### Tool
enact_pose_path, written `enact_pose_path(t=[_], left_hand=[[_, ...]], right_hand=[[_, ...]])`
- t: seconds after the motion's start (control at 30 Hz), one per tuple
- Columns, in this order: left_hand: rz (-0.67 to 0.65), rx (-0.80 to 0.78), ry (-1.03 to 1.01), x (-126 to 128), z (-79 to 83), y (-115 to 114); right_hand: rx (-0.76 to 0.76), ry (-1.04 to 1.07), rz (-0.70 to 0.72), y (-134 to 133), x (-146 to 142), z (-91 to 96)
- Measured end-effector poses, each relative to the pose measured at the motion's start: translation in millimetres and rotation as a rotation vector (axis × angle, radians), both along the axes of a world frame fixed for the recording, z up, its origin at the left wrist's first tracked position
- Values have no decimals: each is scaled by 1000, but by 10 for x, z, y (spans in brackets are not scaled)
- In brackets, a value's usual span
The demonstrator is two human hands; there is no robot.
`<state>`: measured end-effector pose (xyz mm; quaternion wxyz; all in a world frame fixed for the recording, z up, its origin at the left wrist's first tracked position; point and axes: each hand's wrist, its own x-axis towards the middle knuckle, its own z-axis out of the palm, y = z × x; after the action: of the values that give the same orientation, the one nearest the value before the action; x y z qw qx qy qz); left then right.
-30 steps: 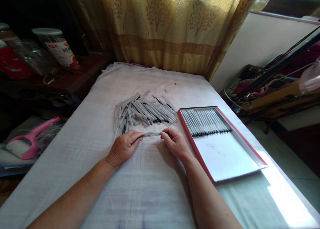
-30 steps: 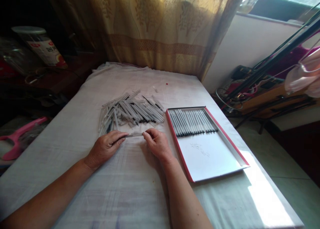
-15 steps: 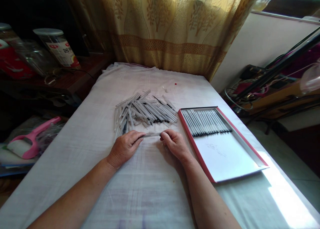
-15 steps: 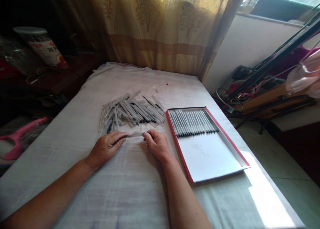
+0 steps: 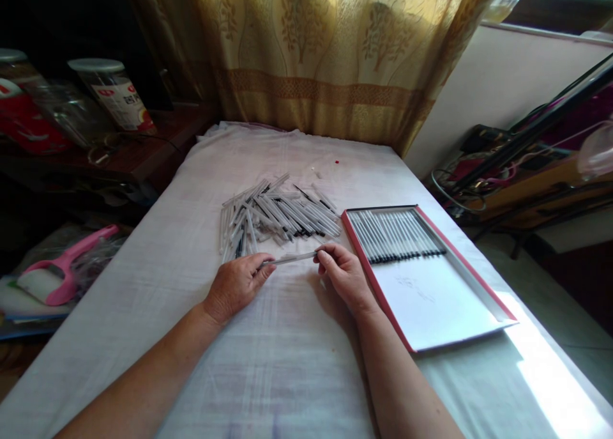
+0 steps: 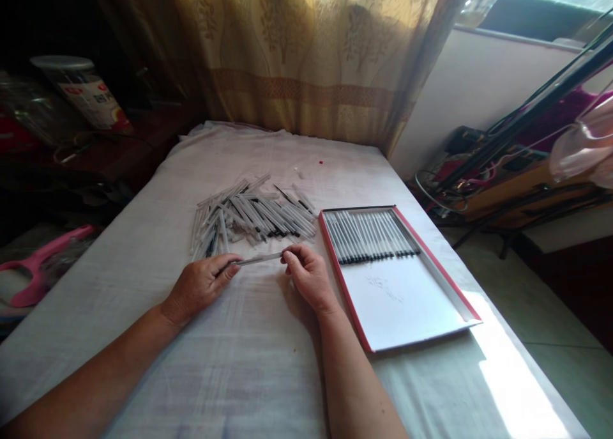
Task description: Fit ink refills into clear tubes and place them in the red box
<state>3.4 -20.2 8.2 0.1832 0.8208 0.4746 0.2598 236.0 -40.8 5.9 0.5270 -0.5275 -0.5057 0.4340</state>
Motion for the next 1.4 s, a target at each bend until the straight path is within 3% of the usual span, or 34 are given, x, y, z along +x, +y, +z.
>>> enact_pose_path(t=[0.23,0.47,0.63,0.77,1.07,1.4], left_hand=[[94,-32,-87,27,16,-5],[7,-141,-60,28,19,3],[107,-164,-123,58,32,-3],[23,-225,-92,73,59,2],[113,-149,-230,144,-32,62],[41,-60,-240,330,102,168]], right_hand=[[-14,21,-20,-3,7,0],[-14,43,-23,3,-1,13],[-4,54,-36,13,-3,-15],[22,61,-49,20,3,-17],[-31,83,-107,26,-15,-3],[-102,358,-153,48,34,46]])
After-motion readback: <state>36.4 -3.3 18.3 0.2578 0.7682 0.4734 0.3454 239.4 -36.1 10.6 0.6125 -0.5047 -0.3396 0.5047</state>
